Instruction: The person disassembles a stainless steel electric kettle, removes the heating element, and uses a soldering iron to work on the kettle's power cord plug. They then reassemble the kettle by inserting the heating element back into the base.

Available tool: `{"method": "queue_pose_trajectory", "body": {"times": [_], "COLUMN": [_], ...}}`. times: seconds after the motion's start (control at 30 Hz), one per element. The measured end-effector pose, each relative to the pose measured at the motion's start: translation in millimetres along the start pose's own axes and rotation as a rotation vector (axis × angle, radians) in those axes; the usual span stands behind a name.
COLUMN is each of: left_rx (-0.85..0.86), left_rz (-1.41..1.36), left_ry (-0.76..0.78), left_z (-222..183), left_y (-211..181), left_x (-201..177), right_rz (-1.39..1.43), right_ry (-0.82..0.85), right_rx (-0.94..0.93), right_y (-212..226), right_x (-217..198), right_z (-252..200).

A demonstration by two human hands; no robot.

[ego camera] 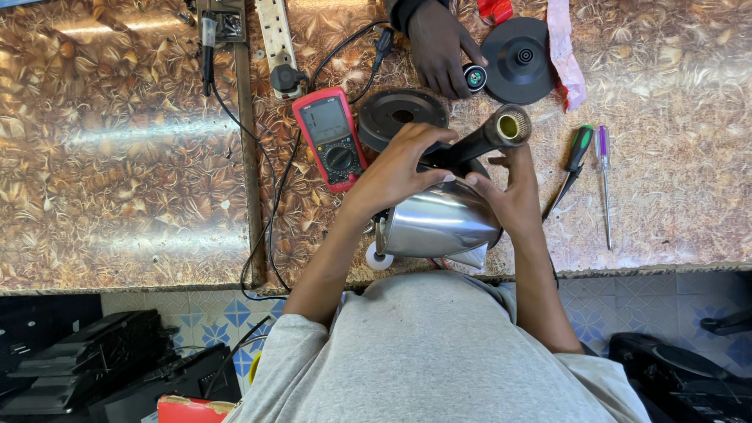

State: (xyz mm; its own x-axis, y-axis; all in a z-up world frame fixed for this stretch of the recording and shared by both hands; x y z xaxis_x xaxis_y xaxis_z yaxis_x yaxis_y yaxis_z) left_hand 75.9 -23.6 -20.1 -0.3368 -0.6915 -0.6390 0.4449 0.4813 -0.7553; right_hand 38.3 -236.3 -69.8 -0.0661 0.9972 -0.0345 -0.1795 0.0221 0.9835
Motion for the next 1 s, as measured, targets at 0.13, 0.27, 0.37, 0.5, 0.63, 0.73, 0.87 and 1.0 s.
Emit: {"method": "queue_pose_trajectory", "body": {"times": [0.13, 0.27, 0.37, 0.5, 0.63, 0.73, 0.87, 1.0], "left_rx": [0.003, -0.054, -0.129, -0.270, -0.445, -0.337, -0.357, -0.351], "left_rz": [0.003, 0.079, 0.186, 0.269, 0.123, 0.222, 0.239, 0.194], "left_ry": [-0.008, -0.136, -0.262, -0.381, -0.243, -0.296, -0.307, -0.334], "left_z": [-4.5, -22.6, -41.7, -68.1, -74.6, -77.7, -77.6, -73.0], "left_y": [-3.3, -1.8, -15.8, -38.8, -58.5, -45.3, -33.2, -33.0], "left_x": [2.2, 2.2, -1.9, -3.1, 1.8, 19.3, 29.7, 29.5], "right_rz": [0.328, 0.391, 0.279, 0.077, -0.021, -0.091, 0.008, 0.321], "right_ry": [-0.017, -0.089, -0.086, -0.081, -0.031, -0.007, 0.018, 0.099], "right_rx": [-0.011, -0.016, -0.024, -0.016, 0.023, 0.005, 0.078, 0.148], "right_y": [-16.2, -15.2, -2.0, 17.1, 31.3, 26.9, 7.1, 2.5], "right_x": [5.9, 6.2, 7.8, 15.8, 27.3, 24.6, 20.5, 20.3], "right_z": [18.5, 17.1, 10.2, -0.3, 4.2, 7.5, 6.5, 5.8]}}
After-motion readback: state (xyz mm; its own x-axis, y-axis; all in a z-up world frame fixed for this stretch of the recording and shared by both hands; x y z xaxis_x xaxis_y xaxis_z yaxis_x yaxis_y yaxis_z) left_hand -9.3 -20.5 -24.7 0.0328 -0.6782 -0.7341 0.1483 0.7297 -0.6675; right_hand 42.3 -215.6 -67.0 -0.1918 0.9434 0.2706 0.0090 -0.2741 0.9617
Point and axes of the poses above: each hand's wrist, its own z-axis towards the middle knuckle, its own x-axis out of the palm, y = z × x, the point moved 3 cm from there along z, towards the middle knuckle, and after that the axes turned 11 degrees about z, right-handed, at the moved point
